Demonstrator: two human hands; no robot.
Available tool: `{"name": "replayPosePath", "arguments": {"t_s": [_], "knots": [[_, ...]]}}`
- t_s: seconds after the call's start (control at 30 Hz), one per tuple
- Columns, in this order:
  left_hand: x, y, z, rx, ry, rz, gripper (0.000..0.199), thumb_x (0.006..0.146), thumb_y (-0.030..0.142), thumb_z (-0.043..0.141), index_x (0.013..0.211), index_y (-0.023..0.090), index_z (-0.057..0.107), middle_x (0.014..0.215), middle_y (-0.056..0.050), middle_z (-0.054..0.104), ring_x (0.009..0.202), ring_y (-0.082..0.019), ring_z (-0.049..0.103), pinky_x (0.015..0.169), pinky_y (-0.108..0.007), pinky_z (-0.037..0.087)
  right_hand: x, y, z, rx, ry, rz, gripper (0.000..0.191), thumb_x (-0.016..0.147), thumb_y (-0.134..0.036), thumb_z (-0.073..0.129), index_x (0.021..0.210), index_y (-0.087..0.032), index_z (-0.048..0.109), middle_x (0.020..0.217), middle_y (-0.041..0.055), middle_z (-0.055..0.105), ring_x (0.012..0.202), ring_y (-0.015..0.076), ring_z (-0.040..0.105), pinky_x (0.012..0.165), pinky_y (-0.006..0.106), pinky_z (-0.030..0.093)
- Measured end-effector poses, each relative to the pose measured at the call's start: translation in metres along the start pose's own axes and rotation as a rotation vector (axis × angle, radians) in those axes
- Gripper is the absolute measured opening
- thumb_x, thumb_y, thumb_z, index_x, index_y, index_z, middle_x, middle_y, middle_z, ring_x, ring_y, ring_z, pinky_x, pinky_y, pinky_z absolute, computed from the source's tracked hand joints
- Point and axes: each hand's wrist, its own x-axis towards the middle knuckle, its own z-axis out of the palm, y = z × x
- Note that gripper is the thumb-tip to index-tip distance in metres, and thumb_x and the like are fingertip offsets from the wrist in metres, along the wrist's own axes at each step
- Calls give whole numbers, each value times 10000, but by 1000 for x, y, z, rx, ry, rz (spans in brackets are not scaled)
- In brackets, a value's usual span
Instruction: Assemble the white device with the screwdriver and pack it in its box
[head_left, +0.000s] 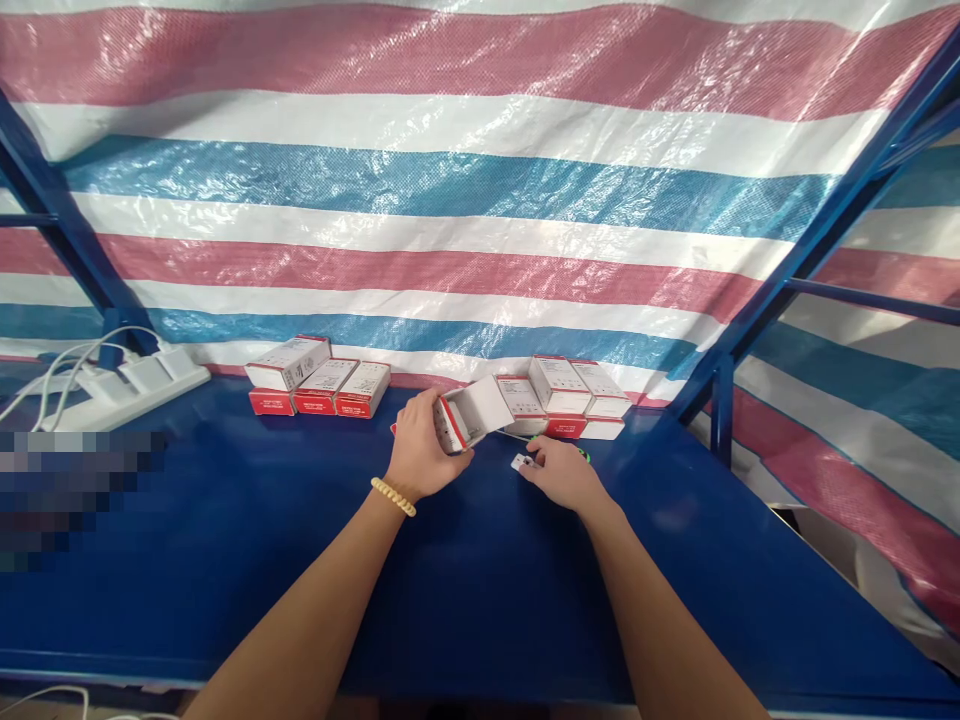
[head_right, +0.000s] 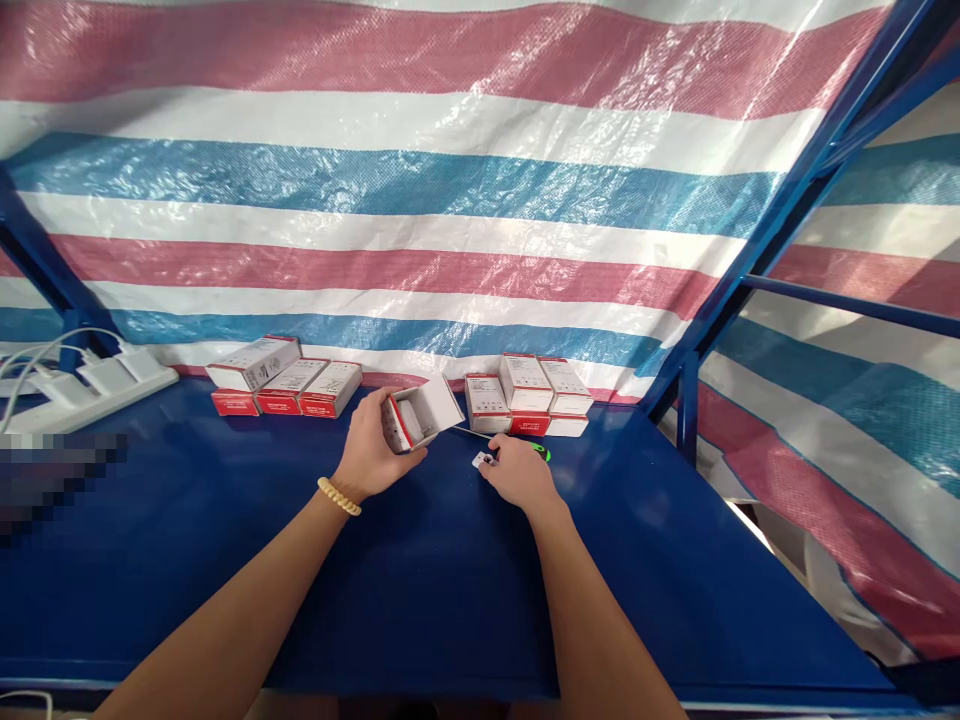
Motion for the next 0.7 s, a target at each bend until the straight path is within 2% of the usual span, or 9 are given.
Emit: {"name": "replayPosePath", "arguments": {"t_s": [0.07,0.13,0.2,0.27,0.37,0.43,0.57,0.63,0.7], "knots": [[-3,2,4,44,39,76,757,606,311,756,1268,191,409,1185,-118,571,1079,-317,554,917,-470,442,0,0,0,68,19,-42,116,745,-313,636,740,-211,692,765,26,684,712,178,606,612,290,388],[-4,0,8,89,80,149,729,639,285,732,1283,172,411,1189,-139,580,1097,-322,555,929,-462,429,2,1,-2,249,97,-57,134,730,-335,658,719,-211,707,708,21,665,677,172,595,623,302,408],[-5,-3,11,138,109,189,710,661,263,717,1295,161,417,1202,-152,585,1115,-325,554,938,-457,417,3,0,-5,565,230,-50,202,706,-385,691,791,-203,718,628,7,626,606,157,569,591,301,420],[-6,-6,13,176,117,210,698,678,261,709,1308,163,424,1234,-156,582,1134,-327,550,946,-456,408,3,-3,-7,916,313,-52,300,682,-434,716,860,-194,704,551,-13,576,518,140,524,494,280,388],[-7,-4,16,196,71,251,684,693,263,689,1321,172,431,1276,-151,572,1152,-325,543,950,-455,403,-3,-13,-4,1241,267,-113,371,658,-457,747,915,-200,673,548,-14,589,469,139,519,389,248,326],[-9,2,18,189,26,275,682,689,257,674,1323,175,436,1293,-148,566,1157,-323,540,944,-453,405,-6,-22,3,1235,212,-166,377,654,-452,762,918,-199,671,586,2,624,480,151,552,365,245,341],[-12,14,23,145,-33,309,681,677,255,650,1321,176,444,1315,-146,553,1162,-313,535,961,-458,401,-8,-34,21,991,181,-164,370,717,-443,712,972,-176,686,715,42,699,438,133,546,375,271,417],[-13,17,24,135,-60,325,696,658,239,642,1322,176,444,1322,-144,549,1161,-316,531,969,-468,399,-6,-35,25,917,237,-175,363,741,-432,673,990,-168,688,796,65,726,527,162,616,483,303,511],[-13,17,25,133,-87,315,723,645,243,647,1334,179,436,1327,-143,544,1157,-322,527,967,-483,400,-5,-35,26,853,285,-202,324,737,-402,660,954,-163,695,828,78,735,701,211,684,660,342,565]]}}
